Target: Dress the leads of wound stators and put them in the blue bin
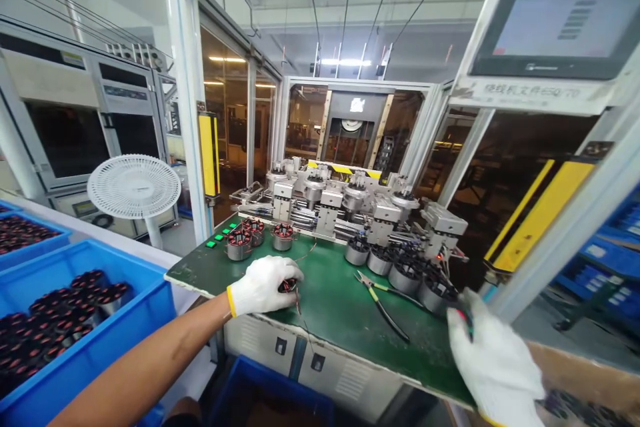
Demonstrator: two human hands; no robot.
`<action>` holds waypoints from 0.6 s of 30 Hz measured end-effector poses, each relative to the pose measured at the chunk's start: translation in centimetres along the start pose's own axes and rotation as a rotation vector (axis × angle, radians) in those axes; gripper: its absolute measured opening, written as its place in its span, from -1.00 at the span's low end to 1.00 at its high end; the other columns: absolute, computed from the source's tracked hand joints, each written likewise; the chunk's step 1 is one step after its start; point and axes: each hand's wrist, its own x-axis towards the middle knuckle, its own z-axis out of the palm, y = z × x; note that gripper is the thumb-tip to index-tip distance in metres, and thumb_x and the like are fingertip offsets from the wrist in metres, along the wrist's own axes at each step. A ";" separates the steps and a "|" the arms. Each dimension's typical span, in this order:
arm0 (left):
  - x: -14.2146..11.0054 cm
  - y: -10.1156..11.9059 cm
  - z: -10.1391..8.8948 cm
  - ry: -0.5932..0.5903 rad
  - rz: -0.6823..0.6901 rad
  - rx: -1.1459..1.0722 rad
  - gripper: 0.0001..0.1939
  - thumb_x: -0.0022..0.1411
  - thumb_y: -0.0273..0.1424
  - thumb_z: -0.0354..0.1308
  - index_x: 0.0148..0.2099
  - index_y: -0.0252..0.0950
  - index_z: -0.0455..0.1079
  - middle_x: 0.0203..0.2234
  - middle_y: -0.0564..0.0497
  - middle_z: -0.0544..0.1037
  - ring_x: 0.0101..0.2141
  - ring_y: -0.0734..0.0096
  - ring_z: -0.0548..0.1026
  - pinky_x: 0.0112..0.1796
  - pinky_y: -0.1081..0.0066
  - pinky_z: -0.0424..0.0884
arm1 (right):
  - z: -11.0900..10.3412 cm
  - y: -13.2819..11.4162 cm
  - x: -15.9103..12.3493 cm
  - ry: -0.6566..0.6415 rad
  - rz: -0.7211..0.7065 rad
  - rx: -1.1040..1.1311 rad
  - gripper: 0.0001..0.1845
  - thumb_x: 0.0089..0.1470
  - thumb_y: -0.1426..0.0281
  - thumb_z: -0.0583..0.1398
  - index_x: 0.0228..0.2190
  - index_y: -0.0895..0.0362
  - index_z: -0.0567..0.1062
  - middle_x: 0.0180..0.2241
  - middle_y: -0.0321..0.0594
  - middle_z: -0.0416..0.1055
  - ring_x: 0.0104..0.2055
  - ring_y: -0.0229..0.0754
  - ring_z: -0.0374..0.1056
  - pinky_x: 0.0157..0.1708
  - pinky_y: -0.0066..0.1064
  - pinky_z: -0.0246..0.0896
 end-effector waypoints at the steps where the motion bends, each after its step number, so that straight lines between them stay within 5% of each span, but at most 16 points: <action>1: 0.0 -0.1 0.0 0.006 0.000 0.000 -0.68 0.05 -0.15 0.20 -0.12 -0.09 0.45 -0.20 0.08 0.55 -0.20 0.19 0.51 -0.21 0.30 0.37 | -0.1 -1.3 -0.2 -0.020 -0.070 0.018 -0.33 0.18 0.05 -0.13 0.18 0.16 0.22 -0.04 0.20 0.40 -0.04 0.16 0.37 -0.10 -0.11 0.24; 4: 0.0 -0.2 0.1 0.016 0.000 -0.001 -0.68 0.05 -0.15 0.19 -0.13 -0.09 0.45 -0.20 0.08 0.56 -0.20 0.19 0.51 -0.22 0.30 0.37 | 0.8 -5.1 -0.3 -0.093 -0.291 0.066 -0.37 0.15 0.10 -0.03 0.15 0.18 0.25 0.08 -0.01 0.33 0.12 0.06 0.24 0.10 -0.15 0.13; 9: 0.0 -0.1 0.2 0.021 0.012 -0.014 -0.69 0.04 -0.17 0.20 -0.13 -0.09 0.46 -0.20 0.10 0.56 -0.19 0.20 0.51 -0.20 0.30 0.37 | 2.6 -8.9 0.8 -0.221 -0.322 -0.092 -0.29 0.09 -0.01 0.04 0.12 0.20 0.33 0.09 0.00 0.32 0.06 0.20 0.25 -0.02 -0.01 0.17; 13: 0.0 -0.1 0.1 0.023 0.022 -0.018 -0.69 0.04 -0.17 0.21 -0.13 -0.08 0.45 -0.20 0.11 0.56 -0.20 0.20 0.52 -0.20 0.30 0.38 | 2.6 -8.8 0.3 -0.229 -0.375 -0.130 -0.32 0.10 0.03 0.04 0.08 0.23 0.39 0.04 0.06 0.36 0.09 0.24 0.20 0.01 0.01 0.13; 18: 0.1 -0.4 0.1 0.023 0.058 -0.027 -0.70 0.03 -0.18 0.20 -0.14 -0.08 0.46 -0.21 0.11 0.56 -0.23 0.21 0.53 -0.23 0.31 0.38 | 2.2 -5.9 -3.6 -0.230 -0.501 -0.030 -0.32 -0.04 0.09 0.15 0.10 0.08 0.40 0.13 -0.11 0.30 0.17 0.18 0.15 0.11 -0.01 0.11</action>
